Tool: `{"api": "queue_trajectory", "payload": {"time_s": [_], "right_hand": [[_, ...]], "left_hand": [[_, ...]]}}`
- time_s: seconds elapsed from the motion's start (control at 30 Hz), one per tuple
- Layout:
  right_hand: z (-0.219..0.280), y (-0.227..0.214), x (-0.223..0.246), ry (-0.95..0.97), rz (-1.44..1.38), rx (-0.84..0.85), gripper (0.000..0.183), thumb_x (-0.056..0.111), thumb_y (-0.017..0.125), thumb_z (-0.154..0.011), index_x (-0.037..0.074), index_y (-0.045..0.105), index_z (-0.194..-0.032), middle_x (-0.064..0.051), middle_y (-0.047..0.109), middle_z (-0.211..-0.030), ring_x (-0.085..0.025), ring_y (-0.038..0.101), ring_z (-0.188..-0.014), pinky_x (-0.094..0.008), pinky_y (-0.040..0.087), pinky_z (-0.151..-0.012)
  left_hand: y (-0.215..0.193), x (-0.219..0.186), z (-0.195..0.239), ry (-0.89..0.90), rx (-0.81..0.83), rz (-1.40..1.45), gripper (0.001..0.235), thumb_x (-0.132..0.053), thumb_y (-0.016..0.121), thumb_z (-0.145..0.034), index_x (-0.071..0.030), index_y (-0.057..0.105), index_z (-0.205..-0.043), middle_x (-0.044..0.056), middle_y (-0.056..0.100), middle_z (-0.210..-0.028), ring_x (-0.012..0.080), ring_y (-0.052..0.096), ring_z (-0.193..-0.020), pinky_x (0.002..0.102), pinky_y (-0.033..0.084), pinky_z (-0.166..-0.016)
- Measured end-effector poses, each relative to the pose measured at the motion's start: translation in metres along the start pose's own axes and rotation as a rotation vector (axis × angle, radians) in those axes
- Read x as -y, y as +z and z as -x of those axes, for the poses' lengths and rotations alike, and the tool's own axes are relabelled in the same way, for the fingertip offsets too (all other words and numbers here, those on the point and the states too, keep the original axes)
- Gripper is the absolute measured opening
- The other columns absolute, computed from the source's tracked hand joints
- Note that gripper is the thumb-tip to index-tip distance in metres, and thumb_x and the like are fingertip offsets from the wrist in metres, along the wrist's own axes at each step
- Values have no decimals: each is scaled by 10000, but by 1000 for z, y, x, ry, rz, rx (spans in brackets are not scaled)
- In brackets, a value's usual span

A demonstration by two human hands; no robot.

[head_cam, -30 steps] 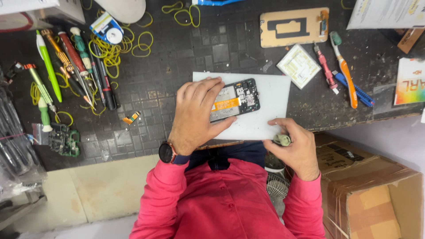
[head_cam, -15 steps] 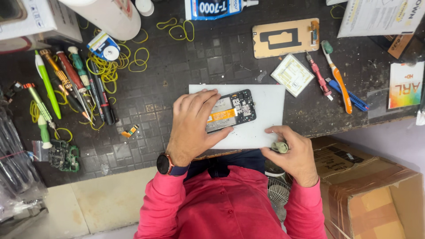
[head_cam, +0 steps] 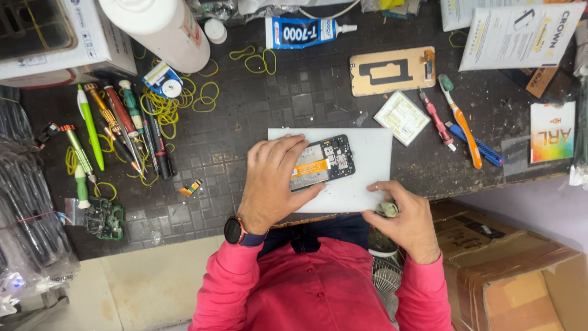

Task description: The person works on a disassembled mobile phone using tweezers to adjust internal components and ribbon cables. They wipe the interior and exterior surfaces with a cloth, then place a new battery into the chassis.

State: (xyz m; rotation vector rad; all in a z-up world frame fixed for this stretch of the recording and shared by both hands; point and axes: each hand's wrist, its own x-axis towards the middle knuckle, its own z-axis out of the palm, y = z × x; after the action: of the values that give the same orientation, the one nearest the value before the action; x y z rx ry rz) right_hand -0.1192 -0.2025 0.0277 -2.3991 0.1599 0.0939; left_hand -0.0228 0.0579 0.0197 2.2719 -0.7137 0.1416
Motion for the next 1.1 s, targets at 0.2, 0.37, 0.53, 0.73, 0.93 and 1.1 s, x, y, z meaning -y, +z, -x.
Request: {"api": "queue_trajectory", "payload": {"time_s": [0.2, 0.37, 0.53, 0.73, 0.93, 1.1], "right_hand": [[0, -10, 6, -29, -22, 98, 510, 227, 868, -686, 78, 671, -1132, -119, 714, -892, -241, 728, -765, -344, 553, -677], [1, -30, 9, -145, -29, -41, 410, 166, 752, -826, 21, 624, -1187, -141, 627, -989, -280, 662, -862, -371, 524, -776], [-19, -51, -16, -208, 272, -408, 131, -11, 627, -1070, 8, 639, -1198, -143, 586, -1079, -313, 544, -1016, -399, 453, -910], [-59, -69, -55, -141, 424, -588, 110, -35, 636, -1012, 0, 633, -1117, -172, 436, -1171, -302, 484, -1135, -405, 416, -1002], [-72, -64, -64, -154, 440, -626, 239, 11, 646, -969, -24, 595, -1199, -188, 403, -1225, -335, 447, -1220, -430, 396, -1081], [-69, -52, -48, -104, 282, -501, 270, 84, 711, -1015, 0, 610, -1252, -171, 461, -1245, -320, 491, -1239, -422, 420, -1103]], "left_hand": [[1, 1, 2, -4, 4, 20, 723, -417, 851, -775, -33, 592, -1330, 99, 586, -1370, 301, 513, -1282, 495, 340, -1115], [-1, 0, 1, -1, 2, 21, 728, -415, 852, -774, -29, 593, -1335, 96, 584, -1369, 297, 514, -1289, 493, 337, -1124], [-1, 1, 3, -9, 9, 54, 707, -408, 838, -795, -38, 585, -1342, 97, 577, -1381, 297, 512, -1305, 496, 329, -1133], [-6, 0, 5, 40, 16, 68, 498, -346, 797, -842, -136, 673, -1275, 104, 561, -1438, 293, 515, -1302, 502, 319, -1139], [-7, 0, 4, 25, 9, 98, 362, -313, 791, -853, -140, 719, -1162, 89, 582, -1389, 284, 531, -1295, 502, 323, -1134], [-4, 0, 3, 25, -11, 87, 277, -244, 776, -888, -143, 729, -1141, 58, 617, -1341, 280, 549, -1297, 483, 336, -1127]]}}
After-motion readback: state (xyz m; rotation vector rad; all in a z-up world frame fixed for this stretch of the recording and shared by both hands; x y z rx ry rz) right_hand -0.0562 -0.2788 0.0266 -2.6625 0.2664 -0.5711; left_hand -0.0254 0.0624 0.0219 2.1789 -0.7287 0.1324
